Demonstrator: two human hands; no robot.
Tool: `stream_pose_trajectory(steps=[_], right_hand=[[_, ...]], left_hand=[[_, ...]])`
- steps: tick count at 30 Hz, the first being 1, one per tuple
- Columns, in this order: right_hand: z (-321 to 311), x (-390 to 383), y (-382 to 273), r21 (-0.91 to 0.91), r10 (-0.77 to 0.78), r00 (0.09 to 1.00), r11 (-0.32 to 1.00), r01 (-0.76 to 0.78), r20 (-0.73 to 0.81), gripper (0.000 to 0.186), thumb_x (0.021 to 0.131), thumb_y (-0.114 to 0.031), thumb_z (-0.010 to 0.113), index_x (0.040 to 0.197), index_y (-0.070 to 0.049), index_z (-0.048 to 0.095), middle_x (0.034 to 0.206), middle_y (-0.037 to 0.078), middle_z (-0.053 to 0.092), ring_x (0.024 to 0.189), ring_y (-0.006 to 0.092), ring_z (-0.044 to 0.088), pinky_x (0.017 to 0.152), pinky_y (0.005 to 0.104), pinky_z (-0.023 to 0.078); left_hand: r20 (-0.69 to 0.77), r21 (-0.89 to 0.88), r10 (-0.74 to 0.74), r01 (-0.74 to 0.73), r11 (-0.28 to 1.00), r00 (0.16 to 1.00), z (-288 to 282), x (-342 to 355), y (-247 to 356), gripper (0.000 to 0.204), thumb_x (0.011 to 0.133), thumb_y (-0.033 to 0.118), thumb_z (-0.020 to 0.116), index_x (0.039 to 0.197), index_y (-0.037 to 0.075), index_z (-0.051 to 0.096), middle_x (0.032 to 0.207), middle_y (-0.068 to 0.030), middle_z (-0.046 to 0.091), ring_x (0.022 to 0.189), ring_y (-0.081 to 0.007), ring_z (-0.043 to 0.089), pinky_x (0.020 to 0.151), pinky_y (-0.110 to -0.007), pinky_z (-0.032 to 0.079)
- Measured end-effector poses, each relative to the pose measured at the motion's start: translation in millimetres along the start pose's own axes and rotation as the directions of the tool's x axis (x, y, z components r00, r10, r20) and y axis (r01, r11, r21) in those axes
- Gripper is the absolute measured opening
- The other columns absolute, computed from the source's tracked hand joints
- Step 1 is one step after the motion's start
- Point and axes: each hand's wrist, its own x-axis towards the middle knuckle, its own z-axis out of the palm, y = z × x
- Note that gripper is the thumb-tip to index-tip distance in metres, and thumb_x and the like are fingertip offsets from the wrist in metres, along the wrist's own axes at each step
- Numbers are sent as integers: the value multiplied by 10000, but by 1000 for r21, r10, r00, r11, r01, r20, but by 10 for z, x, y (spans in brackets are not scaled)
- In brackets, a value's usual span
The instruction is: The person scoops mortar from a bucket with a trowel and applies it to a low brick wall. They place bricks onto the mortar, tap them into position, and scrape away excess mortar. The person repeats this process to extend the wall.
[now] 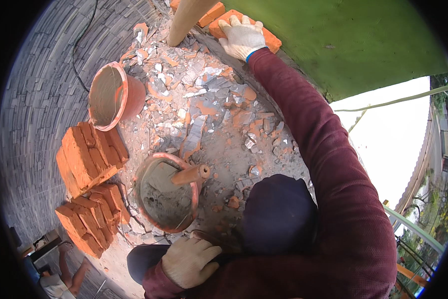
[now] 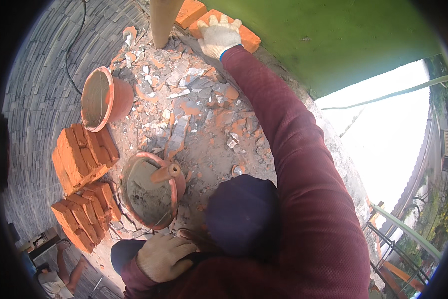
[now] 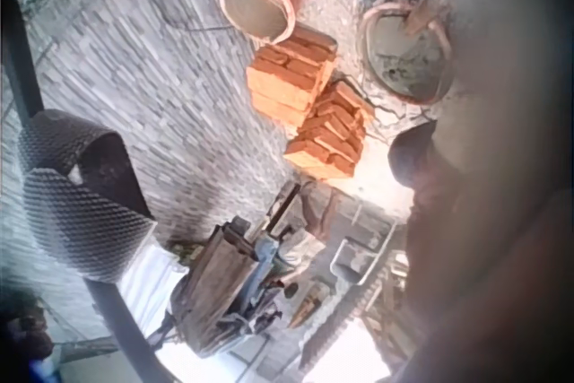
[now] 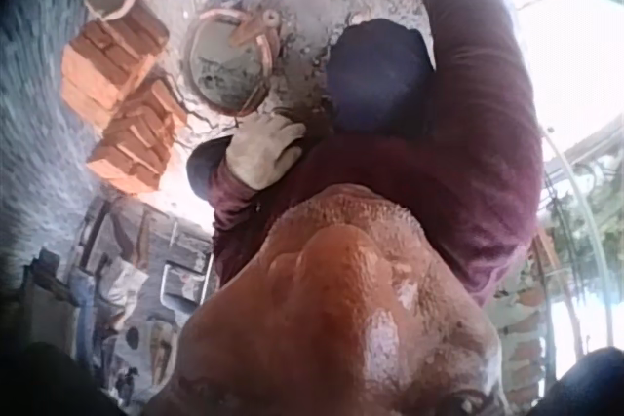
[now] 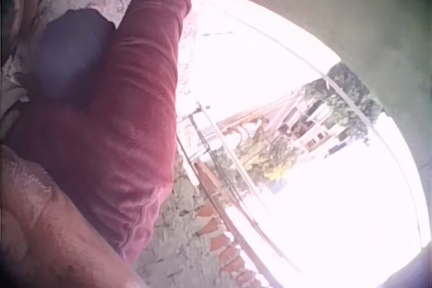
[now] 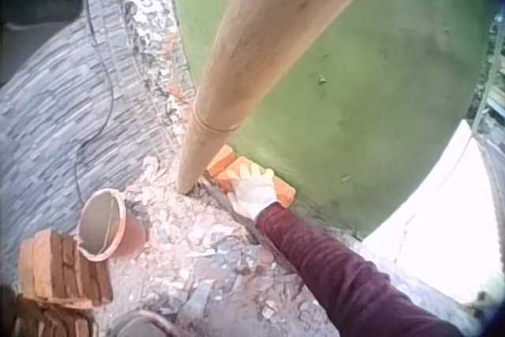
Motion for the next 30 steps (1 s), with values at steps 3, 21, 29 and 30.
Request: stream_pose_trajectory(steps=[3, 21, 29, 30], right_hand=[[-115, 182, -24, 45, 15, 997, 999, -18, 73, 594, 972, -472, 614, 1515, -240, 548, 1472, 105, 591, 1385, 342, 531, 1021, 652, 437], [-189, 230, -48, 104, 57, 964, 991, -87, 258, 660, 988, -490, 621, 1575, -225, 479, 1621, 99, 469, 1505, 365, 405, 1127, 721, 310], [-99, 166, -104, 48, 71, 972, 995, -84, 223, 629, 984, -452, 620, 1558, -231, 486, 1558, 96, 523, 1444, 343, 474, 1095, 695, 359], [-105, 161, -118, 46, 62, 969, 996, -75, 240, 617, 976, -460, 621, 1541, -245, 501, 1546, 87, 535, 1435, 325, 486, 1081, 683, 383]], left_hand=[[9, 52, -33, 32, 998, 999, 49, -35, 40, 379, 846, 307, 782, 1197, 174, 726, 1063, -67, 717, 906, -290, 691, 823, -422, 522], [-91, 62, 4, 1, 998, 996, 127, -254, 93, 458, 820, 308, 797, 1222, 109, 706, 1040, -80, 708, 942, -302, 702, 794, -435, 549], [-81, 47, -18, 22, 999, 997, 128, -325, 141, 456, 815, 321, 801, 1231, 155, 714, 1020, -83, 714, 904, -302, 703, 788, -426, 548], [-93, 33, -22, 25, 999, 995, 132, -324, 141, 441, 821, 322, 799, 1231, 180, 721, 1021, -88, 723, 890, -310, 707, 788, -430, 547]])
